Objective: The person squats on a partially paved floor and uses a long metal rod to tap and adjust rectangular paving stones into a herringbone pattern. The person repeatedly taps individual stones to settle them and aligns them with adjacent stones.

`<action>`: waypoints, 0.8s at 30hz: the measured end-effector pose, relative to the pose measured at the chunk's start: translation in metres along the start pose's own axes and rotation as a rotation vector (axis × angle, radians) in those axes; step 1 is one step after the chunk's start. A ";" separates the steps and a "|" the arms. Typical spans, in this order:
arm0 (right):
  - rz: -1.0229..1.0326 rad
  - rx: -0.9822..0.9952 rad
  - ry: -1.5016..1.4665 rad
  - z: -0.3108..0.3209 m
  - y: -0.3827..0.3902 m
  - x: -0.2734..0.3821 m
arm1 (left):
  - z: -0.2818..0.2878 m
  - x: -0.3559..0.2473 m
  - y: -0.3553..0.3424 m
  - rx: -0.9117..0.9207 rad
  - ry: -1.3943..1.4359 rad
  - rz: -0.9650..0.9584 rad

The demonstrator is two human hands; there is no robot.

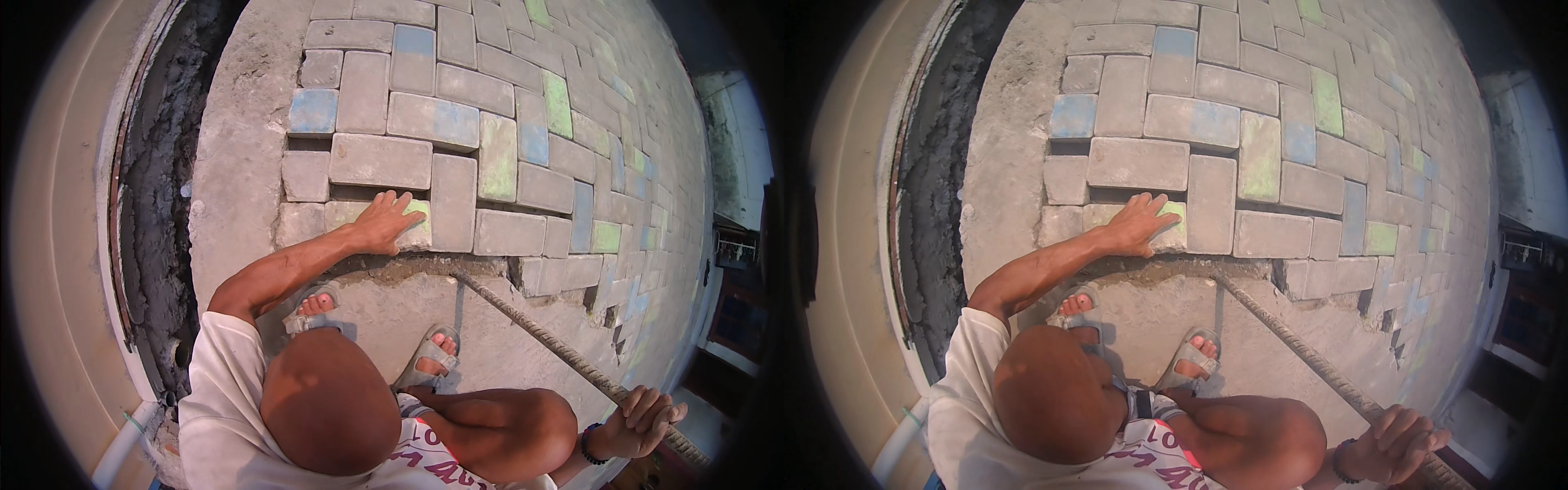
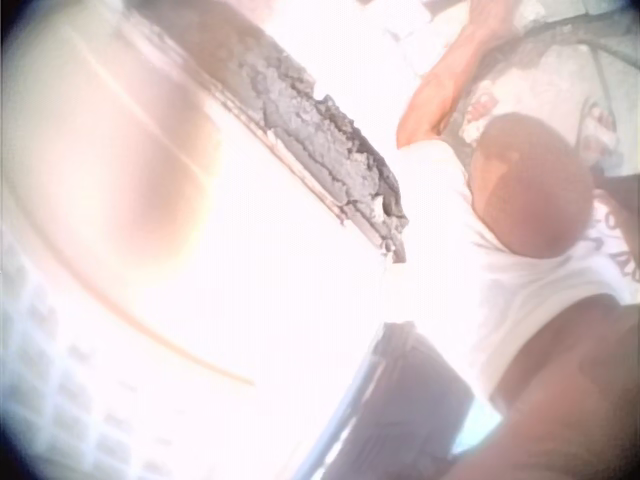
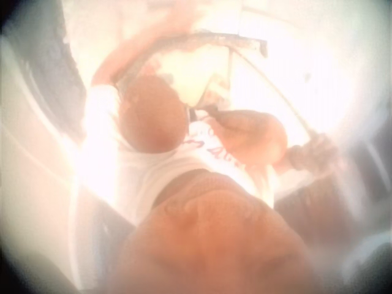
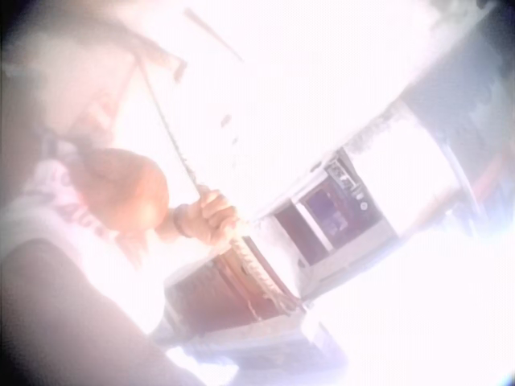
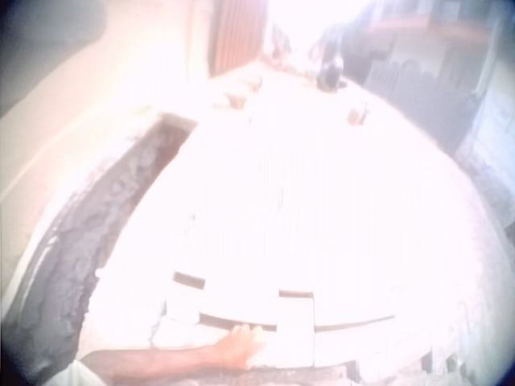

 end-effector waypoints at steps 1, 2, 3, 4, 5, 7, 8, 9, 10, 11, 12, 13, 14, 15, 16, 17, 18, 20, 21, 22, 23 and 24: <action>0.002 0.002 0.001 0.000 0.001 0.001 | -0.002 -0.007 0.004 -0.034 -0.062 -0.020; 0.004 0.004 0.002 -0.001 0.003 0.001 | -0.001 -0.015 0.008 -0.098 -0.164 -0.049; 0.005 0.025 -0.003 -0.004 0.004 0.001 | -0.002 -0.019 0.013 -0.111 -0.176 -0.066; 0.006 0.046 -0.007 -0.007 0.005 0.000 | -0.004 -0.022 0.018 -0.124 -0.187 -0.083; 0.007 0.066 -0.011 -0.010 0.005 0.000 | -0.004 -0.025 0.021 -0.137 -0.198 -0.100; 0.006 0.030 0.004 -0.008 0.006 0.002 | 0.002 -0.015 0.016 -0.038 -0.106 -0.086; 0.002 0.013 0.019 -0.009 0.007 0.004 | 0.004 -0.012 0.011 -0.007 -0.042 -0.089; 0.002 0.014 0.020 -0.011 0.007 0.006 | 0.004 -0.012 0.009 0.024 0.022 -0.092; 0.002 0.017 0.022 -0.013 0.006 0.008 | 0.006 -0.015 0.010 0.002 0.022 -0.102; 0.006 0.021 -0.004 -0.010 0.005 0.004 | 0.009 -0.014 0.016 -0.070 -0.062 -0.100; 0.023 0.005 0.020 -0.010 0.006 0.004 | 0.005 -0.023 0.023 -0.137 -0.132 -0.116; 0.041 -0.011 0.046 -0.011 0.008 0.004 | 0.002 -0.029 0.028 -0.204 -0.202 -0.131; 0.059 -0.027 0.071 -0.012 0.009 0.004 | -0.001 -0.029 0.031 -0.221 -0.212 -0.146; 0.058 -0.015 0.084 -0.014 0.009 0.004 | -0.001 -0.029 0.032 -0.196 -0.185 -0.152; 0.057 -0.002 0.095 -0.016 0.009 0.004 | -0.001 -0.028 0.032 -0.170 -0.159 -0.158; 0.056 0.009 0.107 -0.018 0.008 0.004 | 0.000 -0.027 0.030 -0.144 -0.133 -0.163; 0.062 -0.017 0.108 -0.016 0.008 0.005 | 0.004 -0.018 0.025 -0.084 -0.030 -0.132; 0.073 -0.070 0.102 -0.009 0.009 0.003 | 0.010 0.001 0.014 0.035 0.171 -0.058; 0.073 -0.072 0.100 -0.008 0.009 0.003 | 0.010 -0.002 0.016 -0.003 0.108 -0.071; 0.073 -0.075 0.097 -0.007 0.009 0.002 | 0.008 -0.007 0.020 -0.041 0.044 -0.083; 0.075 -0.078 0.106 -0.008 0.009 0.004 | 0.005 -0.016 0.023 -0.078 -0.015 -0.105; 0.074 -0.055 0.099 -0.012 0.009 0.006 | 0.003 -0.028 0.030 -0.166 -0.118 -0.143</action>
Point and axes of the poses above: each hand's wrist, its own y-axis away from the middle knuckle, its own z-axis out of the back of the hand, x = y × z, the point moved 9 cm from there along -y, towards the middle knuckle, and after that the axes turned 5 degrees about z, right-handed, at the moved point
